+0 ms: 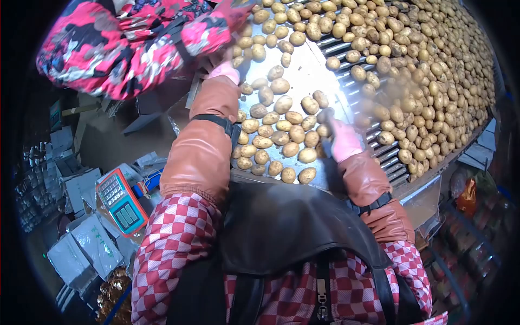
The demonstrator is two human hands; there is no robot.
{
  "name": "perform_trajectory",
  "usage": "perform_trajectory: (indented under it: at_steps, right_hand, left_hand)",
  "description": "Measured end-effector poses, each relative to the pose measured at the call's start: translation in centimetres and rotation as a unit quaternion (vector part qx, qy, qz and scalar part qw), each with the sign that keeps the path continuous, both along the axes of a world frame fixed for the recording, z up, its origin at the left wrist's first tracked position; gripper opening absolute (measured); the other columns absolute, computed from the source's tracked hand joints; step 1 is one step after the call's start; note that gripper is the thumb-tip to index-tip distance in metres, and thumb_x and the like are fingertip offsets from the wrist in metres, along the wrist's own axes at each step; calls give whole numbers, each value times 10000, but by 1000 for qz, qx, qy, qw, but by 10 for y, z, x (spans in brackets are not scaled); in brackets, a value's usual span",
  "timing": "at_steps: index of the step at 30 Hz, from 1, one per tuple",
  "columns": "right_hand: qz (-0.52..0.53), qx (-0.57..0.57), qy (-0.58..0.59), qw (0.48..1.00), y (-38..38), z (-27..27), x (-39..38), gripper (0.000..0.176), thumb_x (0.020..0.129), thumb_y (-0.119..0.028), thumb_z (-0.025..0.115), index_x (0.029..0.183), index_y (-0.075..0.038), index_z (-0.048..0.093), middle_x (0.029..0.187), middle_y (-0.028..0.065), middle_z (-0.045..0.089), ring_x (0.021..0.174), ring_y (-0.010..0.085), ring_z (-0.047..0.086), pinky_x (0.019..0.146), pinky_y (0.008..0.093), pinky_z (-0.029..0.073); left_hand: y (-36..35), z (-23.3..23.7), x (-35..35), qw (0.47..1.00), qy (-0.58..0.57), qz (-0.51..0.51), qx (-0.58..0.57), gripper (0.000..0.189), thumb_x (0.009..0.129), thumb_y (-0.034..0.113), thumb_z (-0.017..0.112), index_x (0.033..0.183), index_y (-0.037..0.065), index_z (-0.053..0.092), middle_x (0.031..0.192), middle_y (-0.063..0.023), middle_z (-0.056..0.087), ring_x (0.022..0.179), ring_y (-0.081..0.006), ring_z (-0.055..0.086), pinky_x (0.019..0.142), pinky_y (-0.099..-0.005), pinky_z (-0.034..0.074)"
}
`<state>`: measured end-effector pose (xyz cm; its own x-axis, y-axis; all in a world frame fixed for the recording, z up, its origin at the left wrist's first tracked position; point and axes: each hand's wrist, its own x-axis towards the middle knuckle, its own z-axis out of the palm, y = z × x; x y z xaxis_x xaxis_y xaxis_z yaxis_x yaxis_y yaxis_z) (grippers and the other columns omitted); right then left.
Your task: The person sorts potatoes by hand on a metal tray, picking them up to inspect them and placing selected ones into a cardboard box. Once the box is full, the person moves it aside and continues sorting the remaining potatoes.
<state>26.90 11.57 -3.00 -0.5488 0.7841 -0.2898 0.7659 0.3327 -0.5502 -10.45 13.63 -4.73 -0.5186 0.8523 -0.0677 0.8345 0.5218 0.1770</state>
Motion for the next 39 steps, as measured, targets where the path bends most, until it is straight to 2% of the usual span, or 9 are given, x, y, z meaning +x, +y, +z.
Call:
perform_trajectory:
  at_steps: [3,7,15,22,26,28,31,35,39]
  right_hand:
    - [3,-66,63,996,-13,-4,10,628,822,-216,714,1405,-105,511,1323,188,588,1209,360,569,1040,425,461]
    - [-177,-244,159,940,-26,6,32,477,871,-124,711,1336,-88,607,1184,146,687,1108,208,653,985,297,489]
    - [-380,-492,375,688,-28,18,51,311,975,-204,590,1203,5,631,884,65,627,717,145,605,625,282,534]
    - [-382,-428,458,679,-57,26,89,557,950,-458,625,1258,1,563,867,63,621,738,163,605,625,287,521]
    - [-504,-382,460,623,-85,18,186,421,900,-366,709,1142,-37,607,861,80,659,637,162,598,506,277,480]
    - [-558,-278,364,692,-105,22,257,391,914,-346,680,1117,-14,635,900,115,687,692,211,636,593,354,531]
    - [-451,34,-110,885,-146,3,359,510,894,-410,685,1214,-15,640,1115,181,687,1019,306,650,914,373,497]
    - [-560,14,293,775,-161,-5,307,352,962,-187,635,1276,-29,619,1076,100,693,919,207,656,831,293,512]
    - [-415,-130,278,857,-131,27,176,398,991,-145,601,1368,-33,537,1076,92,668,869,167,644,795,277,507]
  left_hand:
    - [-20,-7,39,992,49,-90,-79,523,922,465,616,1397,252,564,1587,-215,288,1485,-439,189,1186,-500,266]
    - [-94,22,64,980,-160,-114,-15,412,953,343,599,1344,216,618,1596,-217,259,1467,-469,210,1205,-484,242]
    - [-183,15,87,950,-59,-302,-57,536,893,396,638,1393,237,529,1470,-141,455,1409,-407,339,1123,-600,290]
    - [-169,31,86,981,-60,-184,14,235,891,201,592,1098,142,686,1025,-117,676,1041,-339,604,932,-455,466]
    - [-110,32,113,953,-73,-290,43,438,835,72,565,1261,170,594,1236,-149,588,1122,-335,596,962,-456,478]
    - [-75,36,122,950,-77,-288,-87,449,876,65,487,1300,189,568,1313,-167,557,1144,-343,604,957,-460,489]
    - [-41,19,128,931,-22,-287,-226,344,968,153,408,1279,133,555,1280,-228,576,1117,-371,635,923,-449,517]
    - [-35,37,123,926,-19,-305,-221,304,944,176,520,1211,88,637,1157,-193,688,1106,-343,662,938,-467,525]
    - [-37,26,109,946,-86,-226,-215,605,857,425,716,1360,139,537,1180,-197,675,1127,-362,636,951,-450,502]
